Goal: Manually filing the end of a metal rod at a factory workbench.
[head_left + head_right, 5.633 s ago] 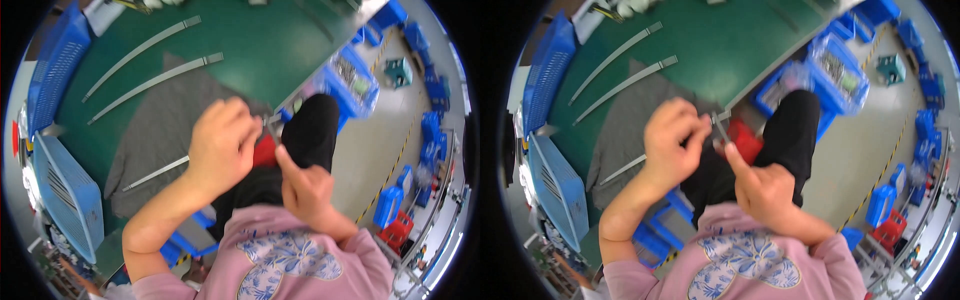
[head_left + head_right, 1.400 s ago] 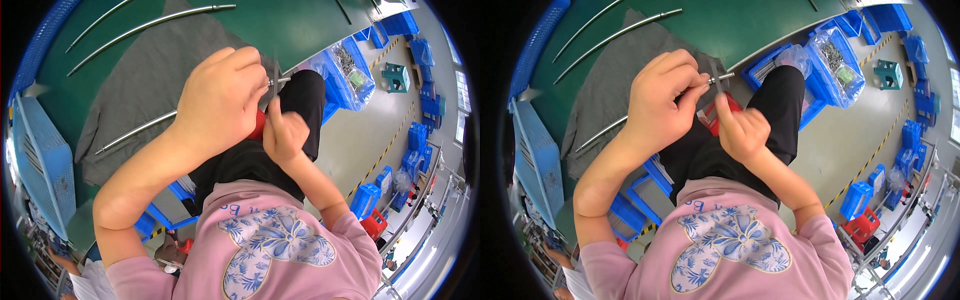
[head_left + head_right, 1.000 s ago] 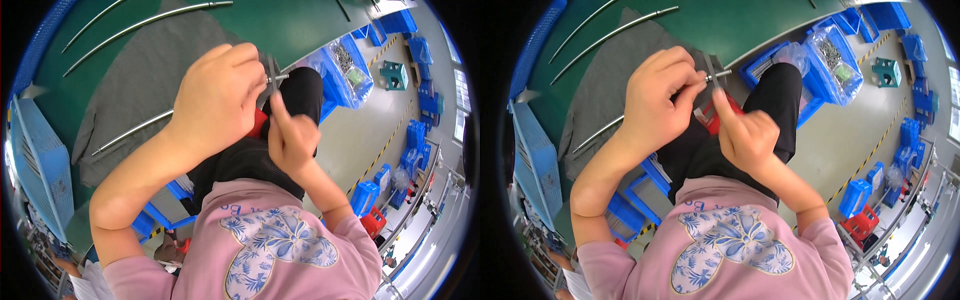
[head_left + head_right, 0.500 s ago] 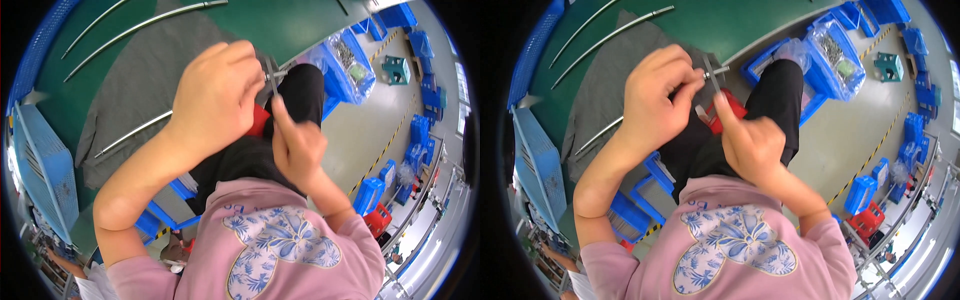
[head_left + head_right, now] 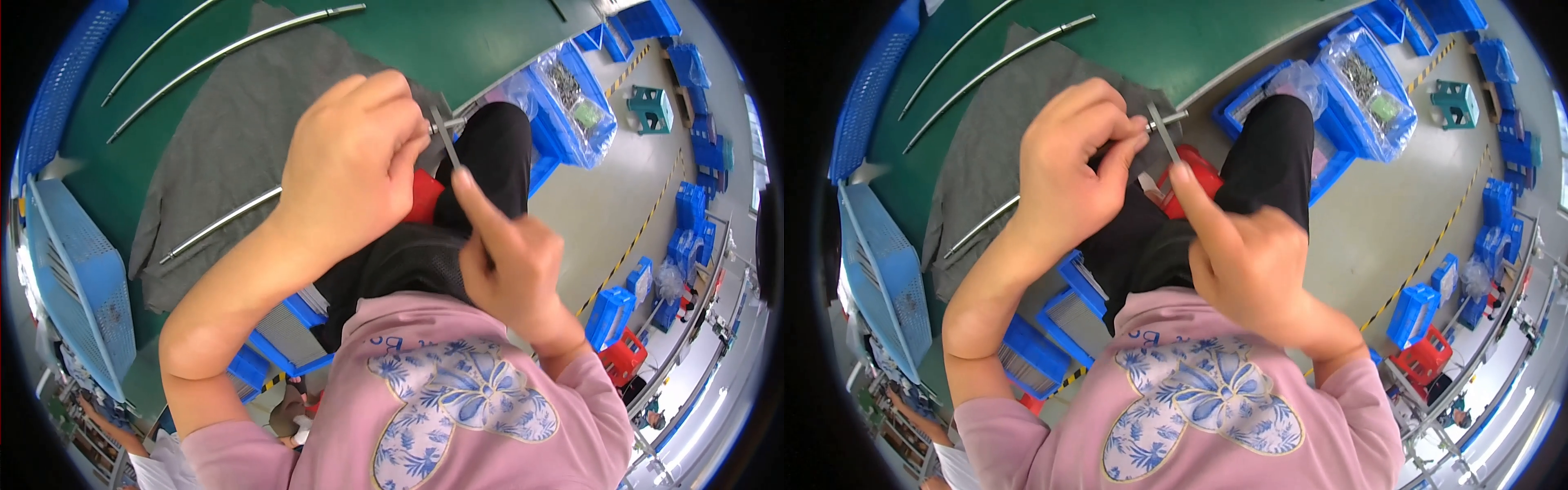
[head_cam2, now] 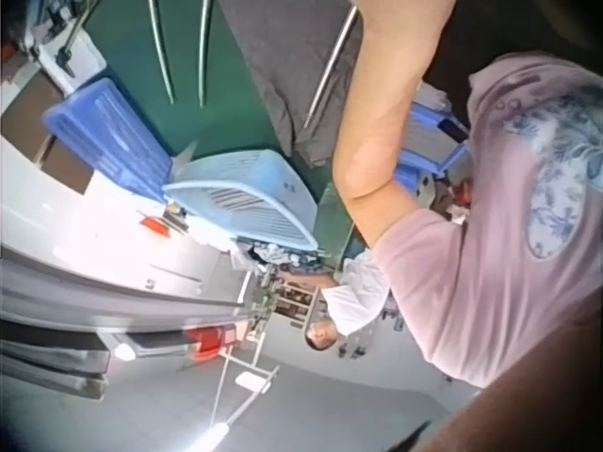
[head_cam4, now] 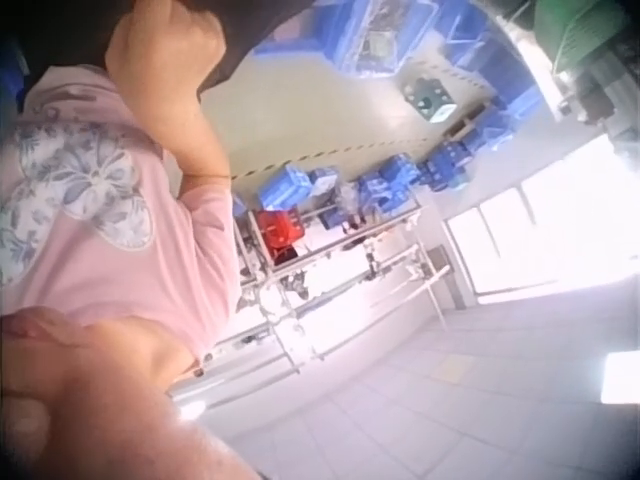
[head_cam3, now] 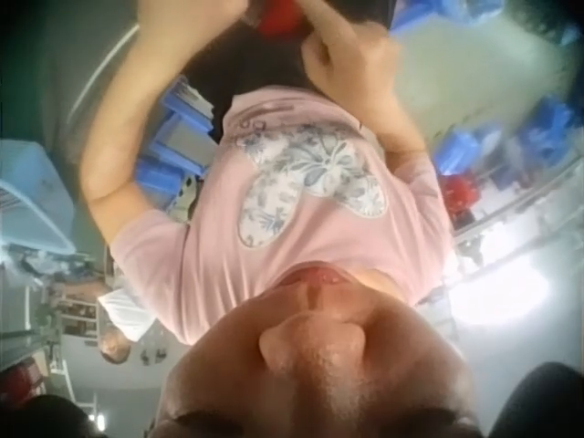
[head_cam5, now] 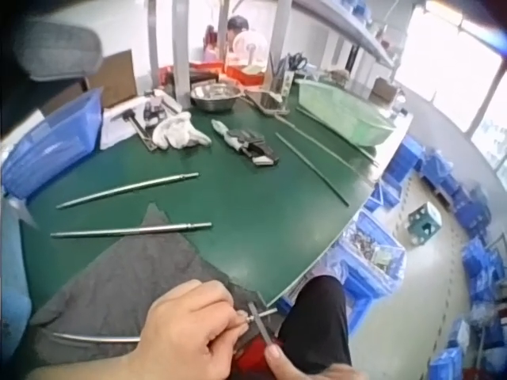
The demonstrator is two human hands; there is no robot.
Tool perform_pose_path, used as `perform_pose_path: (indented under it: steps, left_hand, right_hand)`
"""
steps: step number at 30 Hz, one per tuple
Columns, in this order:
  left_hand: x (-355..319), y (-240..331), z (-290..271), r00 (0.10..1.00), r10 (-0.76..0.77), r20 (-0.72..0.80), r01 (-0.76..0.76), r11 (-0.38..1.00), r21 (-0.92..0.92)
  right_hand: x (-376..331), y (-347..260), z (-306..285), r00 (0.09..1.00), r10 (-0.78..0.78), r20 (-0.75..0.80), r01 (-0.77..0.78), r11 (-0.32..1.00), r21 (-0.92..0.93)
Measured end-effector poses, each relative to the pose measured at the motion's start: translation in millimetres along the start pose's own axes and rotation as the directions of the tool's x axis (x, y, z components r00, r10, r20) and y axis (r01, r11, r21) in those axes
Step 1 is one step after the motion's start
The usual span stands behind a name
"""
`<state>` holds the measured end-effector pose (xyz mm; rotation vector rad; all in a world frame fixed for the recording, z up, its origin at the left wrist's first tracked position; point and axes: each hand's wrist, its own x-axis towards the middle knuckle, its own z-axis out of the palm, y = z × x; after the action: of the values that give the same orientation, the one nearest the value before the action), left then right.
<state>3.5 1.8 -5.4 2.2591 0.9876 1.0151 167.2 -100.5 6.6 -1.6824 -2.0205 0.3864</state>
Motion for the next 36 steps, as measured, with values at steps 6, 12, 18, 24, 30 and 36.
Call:
perform_pose_path:
  steps: [6, 12, 18, 24, 30, 36]
  left_hand:
    - [1, -1, -1, 0.998, 0.041, -0.05, -0.043, 0.999, -0.031]
    - [0, -3, -3, 0.999, 0.033, -0.033, -0.033, 0.999, 0.007]
    - [1, 0, -2, 0.998, 0.039, -0.049, -0.039, 0.999, 0.005]
    - [2, 1, -3, 1.0, 0.029, 0.006, -0.029, 0.999, 0.022]
    - [0, -1, 0, 0.998, 0.051, -0.04, -0.051, 0.999, -0.011]
    - [2, -2, -4, 0.998, 0.059, -0.029, -0.059, 0.998, 0.006]
  right_hand:
    - [-4, -9, -3, 1.0, -0.013, 0.001, 0.013, 0.998, -0.062]
    - [18, -3, 15, 0.974, -0.154, -0.167, 0.142, 0.987, -0.078]
    - [20, -3, 12, 0.978, -0.158, -0.135, 0.145, 0.984, -0.099]
    - [-9, -4, 7, 1.0, -0.004, -0.017, 0.003, 0.999, -0.036]
    - [-17, -3, 17, 0.994, -0.089, -0.061, 0.082, 0.99, -0.112]
    - [10, 18, 65, 0.887, -0.236, -0.397, 0.214, 0.972, -0.098]
